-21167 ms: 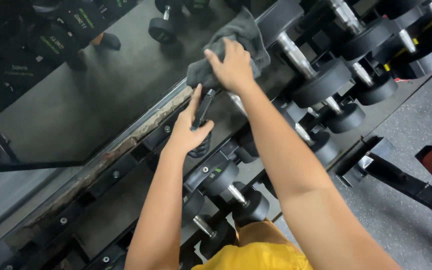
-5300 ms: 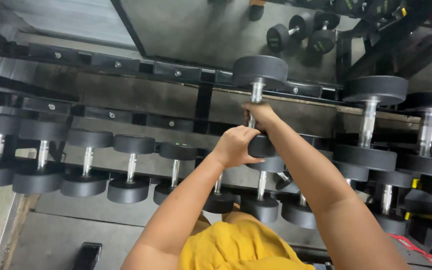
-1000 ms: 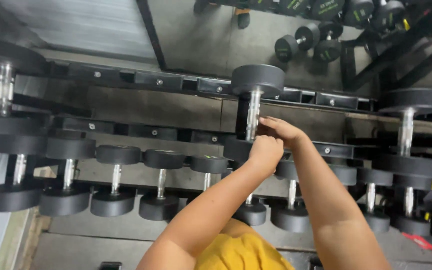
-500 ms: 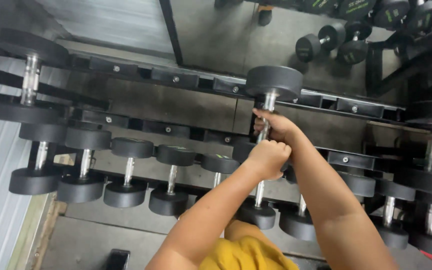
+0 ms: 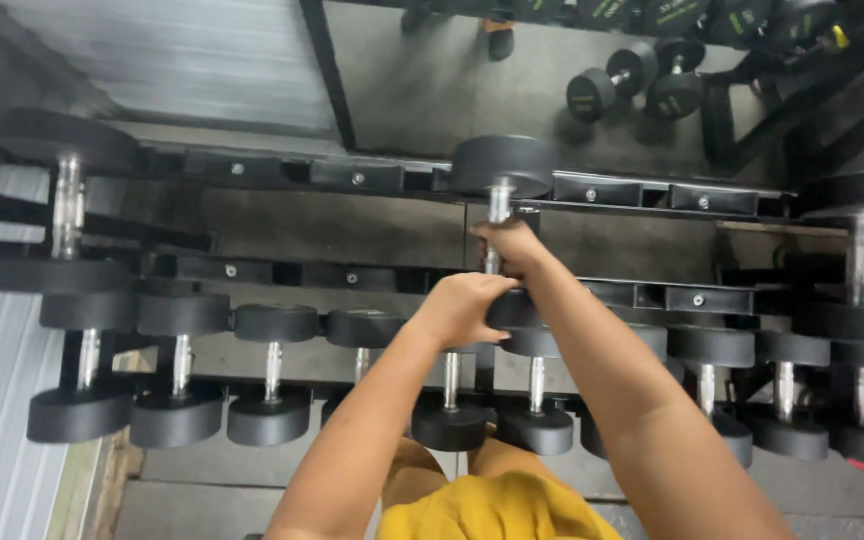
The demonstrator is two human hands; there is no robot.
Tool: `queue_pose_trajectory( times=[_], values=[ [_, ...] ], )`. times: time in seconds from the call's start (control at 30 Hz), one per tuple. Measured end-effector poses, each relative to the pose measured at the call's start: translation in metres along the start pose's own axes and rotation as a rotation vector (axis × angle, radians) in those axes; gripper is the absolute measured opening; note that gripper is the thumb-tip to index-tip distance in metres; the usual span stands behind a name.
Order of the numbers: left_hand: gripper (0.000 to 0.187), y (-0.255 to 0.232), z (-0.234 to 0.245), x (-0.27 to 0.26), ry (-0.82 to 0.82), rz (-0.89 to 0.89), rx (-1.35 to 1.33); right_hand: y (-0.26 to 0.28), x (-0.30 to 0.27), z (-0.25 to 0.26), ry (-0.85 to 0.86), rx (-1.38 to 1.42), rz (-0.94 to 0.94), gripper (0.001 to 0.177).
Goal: Clean and organize gym dumbbells on a weight rack using a spray bottle and cloth.
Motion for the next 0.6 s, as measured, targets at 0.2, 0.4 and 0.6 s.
queue_pose_trajectory(
  times=[0.2,0.4,0.6],
  values=[
    [0.076,0.036,0.012,-0.029,0.007,0.039,0.008,0.006,0.010,-0.022,-0.139,-0.173,0.144,0.017],
    [0.080,0.031,0.000,-0.032,-0.055,0.057,0.052,0.025,-0.009,-0.005,-0.222,-0.779,0.221,0.039],
    [0.083,0.012,0.003,-0.015,0.179,0.131,0.312,0.044,-0.086,0.002,-0.256,-0.374,0.389,0.042]
  ],
)
Point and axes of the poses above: each hand's wrist, its own x-axis towards the middle knuckle, its own z-axis out of the back of the hand, y = z × x, the point moved 7 cm from there along x, towards the middle knuckle, and after that the axes turned 3 degrees about y, right-handed, at the moved point
